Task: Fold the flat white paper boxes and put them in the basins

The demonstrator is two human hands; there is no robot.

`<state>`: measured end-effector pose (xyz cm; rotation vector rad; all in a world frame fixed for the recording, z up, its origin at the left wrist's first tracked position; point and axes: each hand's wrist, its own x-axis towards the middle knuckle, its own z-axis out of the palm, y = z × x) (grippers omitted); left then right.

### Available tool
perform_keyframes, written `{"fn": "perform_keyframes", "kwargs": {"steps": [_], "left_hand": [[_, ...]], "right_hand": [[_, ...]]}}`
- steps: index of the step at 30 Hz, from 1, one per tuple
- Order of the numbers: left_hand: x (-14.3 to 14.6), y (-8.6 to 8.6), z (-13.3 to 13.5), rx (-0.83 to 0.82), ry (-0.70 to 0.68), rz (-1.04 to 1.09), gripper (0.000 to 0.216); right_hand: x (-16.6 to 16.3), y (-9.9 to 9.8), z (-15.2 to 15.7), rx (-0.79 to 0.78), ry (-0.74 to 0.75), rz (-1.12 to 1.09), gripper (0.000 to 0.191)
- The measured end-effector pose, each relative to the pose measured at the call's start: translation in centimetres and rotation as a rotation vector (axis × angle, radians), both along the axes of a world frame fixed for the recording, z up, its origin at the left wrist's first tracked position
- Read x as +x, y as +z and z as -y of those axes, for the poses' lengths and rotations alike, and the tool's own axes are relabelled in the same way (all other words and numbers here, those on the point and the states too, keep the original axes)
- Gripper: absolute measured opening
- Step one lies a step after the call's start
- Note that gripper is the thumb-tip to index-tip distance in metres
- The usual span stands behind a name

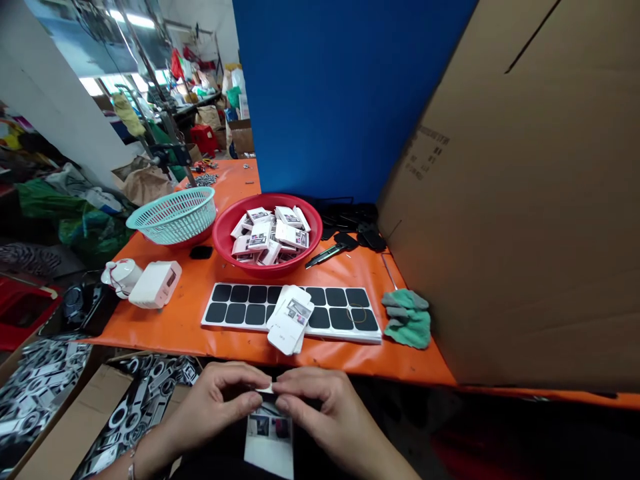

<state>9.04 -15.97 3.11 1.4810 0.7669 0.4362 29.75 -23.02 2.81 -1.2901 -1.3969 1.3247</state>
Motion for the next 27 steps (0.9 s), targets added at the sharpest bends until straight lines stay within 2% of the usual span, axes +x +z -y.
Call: {"fn": "perform_keyframes", "kwargs": {"steps": [2, 5, 10, 13, 16, 19, 23, 25, 27], "left_hand": [[0.1, 0.4, -0.2, 0.043, 0.017, -0.071, 0.021], [0.6, 0.7, -0.7, -0.067, 0.05, -0.105, 0.021], [1.5, 0.6, -1.4, -0.235, 0.108, -0.031, 0.021], [1.5, 0.2, -1.4, -0.311, 0.115, -0.007, 0.022], [0.9, 0.1, -1.1, -0.173, 0.065, -0.006, 0.021], [0.0, 0.2, -0.6, -0.012, -0.015, -0.001, 0.018], [-0.9, -0.1, -0.3, -0.052, -0.029, -0.014, 0.017], [-1.1, -0.7, -0.8, -0.065, 0.046, -0.025, 0.02], [-1.1, -1.4, -2.1, -0.059, 0.234, 0.002, 0.028]], "right_hand": [[-0.3, 0.5, -0.2, -0.007, -0.009, 0.029, 0.021], [-1.0, 0.8, -0.7, -0.09, -0.114, 0.055, 0.019], [-1.7, 0.4, -1.7, -0.257, -0.194, -0.097, 0.024], [-1.5, 0.0, -1.7, -0.304, -0.197, -0.201, 0.025], [-1.0, -0.3, -1.1, -0.262, -0.178, -0.217, 0.026], [-0.6, -0.3, 0.1, -0.172, -0.107, -0.106, 0.026], [-0.4, -0.5, 0.8, -0.123, 0.026, -0.017, 0.027], [-0.1, -0.5, -0.3, -0.141, 0.015, -0.015, 0.028], [0.6, -0.2, -2.7, -0.163, -0.054, -0.049, 0.033]]}}
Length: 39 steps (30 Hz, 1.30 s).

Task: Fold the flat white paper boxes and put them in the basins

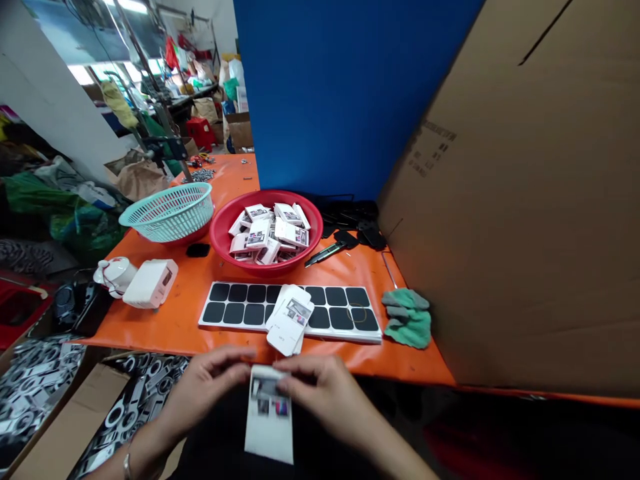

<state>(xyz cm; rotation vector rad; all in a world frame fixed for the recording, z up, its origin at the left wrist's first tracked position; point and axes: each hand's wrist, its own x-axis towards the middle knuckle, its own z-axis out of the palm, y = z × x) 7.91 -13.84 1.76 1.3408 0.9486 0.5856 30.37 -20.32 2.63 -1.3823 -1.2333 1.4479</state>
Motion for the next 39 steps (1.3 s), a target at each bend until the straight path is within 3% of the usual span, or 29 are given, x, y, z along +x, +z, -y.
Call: {"fn": "perform_keyframes", "kwargs": {"steps": [3, 5, 7, 9, 12, 15, 18, 22, 29, 34, 39], "left_hand": [[0.3, -1.2, -2.6, 0.11, 0.357, 0.086, 0.042], [0.8, -2.1, -4.0, 0.268, 0.421, 0.057, 0.042], [1.8, -3.1, -4.7, 0.46, 0.271, -0.06, 0.036], [3.2, -4.3, -4.7, 0.647, 0.014, -0.2, 0.036], [5.3, -6.1, -3.9, 0.837, -0.283, -0.446, 0.049], [6.6, -7.1, -3.2, 0.931, -0.379, -0.667, 0.054], [6.9, -7.0, -3.0, 0.968, -0.408, -0.74, 0.055], [6.7, -6.9, -3.0, 0.967, -0.43, -0.761, 0.056], [7.0, -6.9, -3.5, 1.042, -0.386, -0.73, 0.055], [6.9, -3.1, -5.0, 1.316, -0.085, -0.591, 0.05], [5.5, 0.6, -5.5, 1.439, -0.075, -0.386, 0.05]], "right_hand": [[1.7, 0.7, -4.7, 0.094, -0.278, -0.086, 0.054], [2.7, 0.9, -7.4, 0.206, -0.403, -0.05, 0.062], [3.1, 0.2, -8.8, 0.239, -0.385, 0.227, 0.052], [2.7, -1.4, -9.0, 0.205, -0.311, 0.53, 0.038], [1.4, -4.0, -8.1, 0.136, -0.248, 0.737, 0.033], [0.4, -5.3, -7.6, 0.076, -0.207, 0.845, 0.034], [0.7, -5.1, -8.4, 0.034, -0.183, 0.87, 0.029], [2.4, -4.7, -10.2, -0.035, -0.161, 0.778, 0.014], [4.5, -4.0, -10.4, -0.14, -0.146, 0.448, 0.021], [4.3, -0.3, -8.2, -0.053, -0.227, 0.224, 0.025], [2.3, 1.1, -5.0, -0.149, -0.136, -0.368, 0.039]]}}
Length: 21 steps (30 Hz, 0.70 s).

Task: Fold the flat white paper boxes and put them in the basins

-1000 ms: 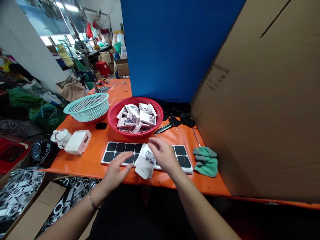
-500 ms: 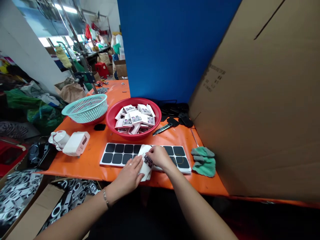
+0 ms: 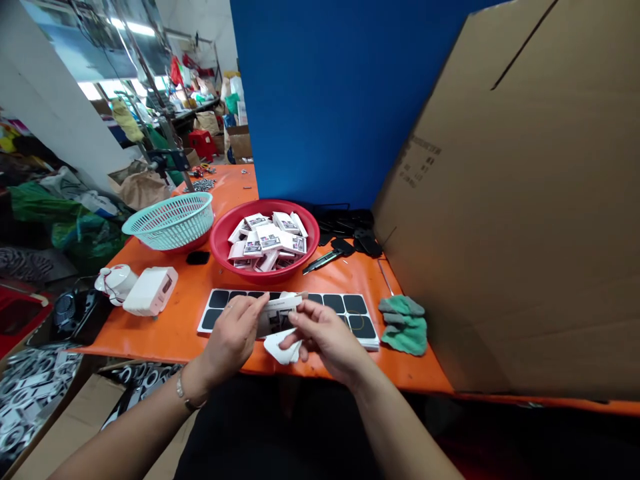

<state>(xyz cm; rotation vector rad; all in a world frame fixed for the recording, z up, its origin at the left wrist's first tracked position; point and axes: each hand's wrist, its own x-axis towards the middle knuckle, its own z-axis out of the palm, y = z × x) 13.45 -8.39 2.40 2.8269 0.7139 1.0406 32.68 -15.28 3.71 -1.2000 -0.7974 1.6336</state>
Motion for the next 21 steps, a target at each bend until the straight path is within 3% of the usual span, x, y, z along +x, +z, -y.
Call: {"fn": "perform_keyframes", "kwargs": {"steps": [3, 8, 12, 16, 18, 21], "left_hand": [[-1.2, 0.7, 0.4, 0.02, -0.091, -0.092, 0.047], [-2.6, 0.1, 1.7, -0.043, -0.133, -0.32, 0.047], [-3.1, -0.5, 3.1, -0.162, -0.107, -0.391, 0.037], [-3.1, -0.1, 3.5, -0.325, -0.069, -0.418, 0.027], [-2.9, 0.4, 3.2, -0.422, -0.033, -0.361, 0.027], [-2.6, 0.8, 2.9, -0.713, 0.097, -0.065, 0.03]], "right_hand": [[-1.1, -0.8, 1.2, -0.068, 0.105, -0.186, 0.037], [-2.3, -1.1, 1.8, -0.095, 0.152, -0.21, 0.038], [-2.7, -0.2, 1.7, -0.046, 0.205, -0.105, 0.043], [-3.0, 0.5, 1.3, 0.059, 0.266, 0.162, 0.047], [-3.4, 0.6, 1.2, 0.17, 0.206, 0.277, 0.044], [-4.1, 0.5, 1.3, 0.315, -0.184, 0.444, 0.037]]}}
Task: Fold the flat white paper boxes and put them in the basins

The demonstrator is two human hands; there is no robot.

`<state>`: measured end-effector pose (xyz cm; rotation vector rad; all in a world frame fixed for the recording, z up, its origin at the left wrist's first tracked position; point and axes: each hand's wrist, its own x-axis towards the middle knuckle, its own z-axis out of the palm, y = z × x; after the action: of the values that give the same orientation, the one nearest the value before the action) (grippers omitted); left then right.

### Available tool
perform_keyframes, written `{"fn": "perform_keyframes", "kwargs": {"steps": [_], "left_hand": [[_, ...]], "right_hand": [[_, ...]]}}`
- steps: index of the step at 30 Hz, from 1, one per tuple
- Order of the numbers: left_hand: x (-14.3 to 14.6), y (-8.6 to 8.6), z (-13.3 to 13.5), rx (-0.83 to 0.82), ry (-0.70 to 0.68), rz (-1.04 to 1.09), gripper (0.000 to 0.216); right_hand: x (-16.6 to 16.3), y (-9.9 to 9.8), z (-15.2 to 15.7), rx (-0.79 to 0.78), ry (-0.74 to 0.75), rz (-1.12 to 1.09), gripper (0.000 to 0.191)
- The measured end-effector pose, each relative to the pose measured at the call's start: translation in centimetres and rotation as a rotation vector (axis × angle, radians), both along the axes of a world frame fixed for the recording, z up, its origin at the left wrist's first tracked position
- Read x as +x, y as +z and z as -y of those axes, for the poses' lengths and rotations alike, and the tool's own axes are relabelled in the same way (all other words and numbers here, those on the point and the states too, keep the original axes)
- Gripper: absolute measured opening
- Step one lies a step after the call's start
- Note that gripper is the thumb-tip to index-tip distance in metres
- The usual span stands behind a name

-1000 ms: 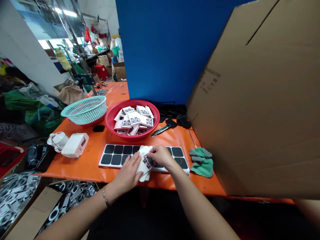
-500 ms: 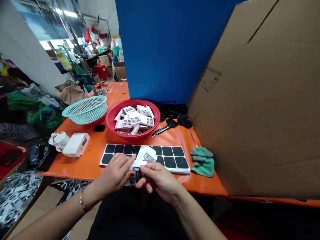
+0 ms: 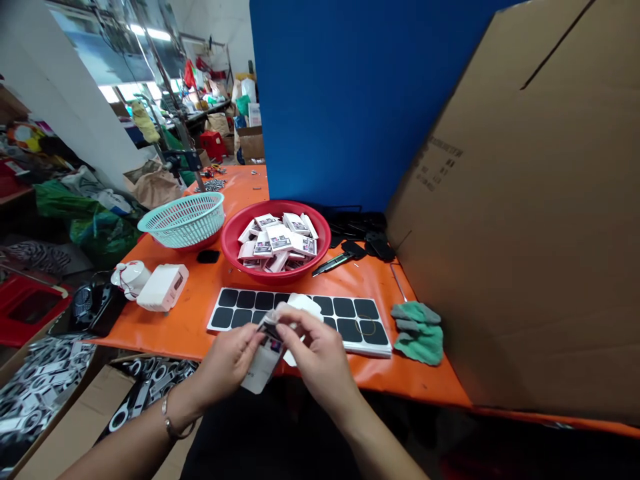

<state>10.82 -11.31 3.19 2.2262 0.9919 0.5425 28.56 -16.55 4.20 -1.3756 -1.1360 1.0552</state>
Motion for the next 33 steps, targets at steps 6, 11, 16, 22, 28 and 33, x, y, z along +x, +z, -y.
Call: {"fn": "perform_keyframes", "kwargs": {"steps": [6, 11, 16, 22, 28, 33], "left_hand": [[1.1, -1.3, 2.0, -0.713, 0.26, 0.597, 0.041], [0.5, -2.0, 3.2, -0.893, 0.148, 0.745, 0.05], [-0.7, -3.4, 4.5, -0.863, 0.212, 0.706, 0.071], [-2.1, -5.2, 5.9, -0.91, 0.167, 0.541, 0.048], [-2.4, -4.3, 5.6, -0.74, 0.075, 0.431, 0.033], [-2.1, -2.7, 4.8, -0.873, 0.057, 0.55, 0.045]], "right_hand": [[-0.7, -0.8, 0.6, -0.027, -0.041, -0.285, 0.07], [0.3, -2.7, 1.3, -0.119, 0.09, -0.404, 0.078], [0.1, -4.5, 3.2, -0.15, 0.069, -0.366, 0.057], [-0.2, -5.6, 5.7, -0.286, 0.214, -0.352, 0.041], [0.2, -5.0, 6.0, -0.256, 0.28, -0.163, 0.034], [0.0, -3.5, 5.7, -0.206, 0.188, -0.206, 0.031]]}}
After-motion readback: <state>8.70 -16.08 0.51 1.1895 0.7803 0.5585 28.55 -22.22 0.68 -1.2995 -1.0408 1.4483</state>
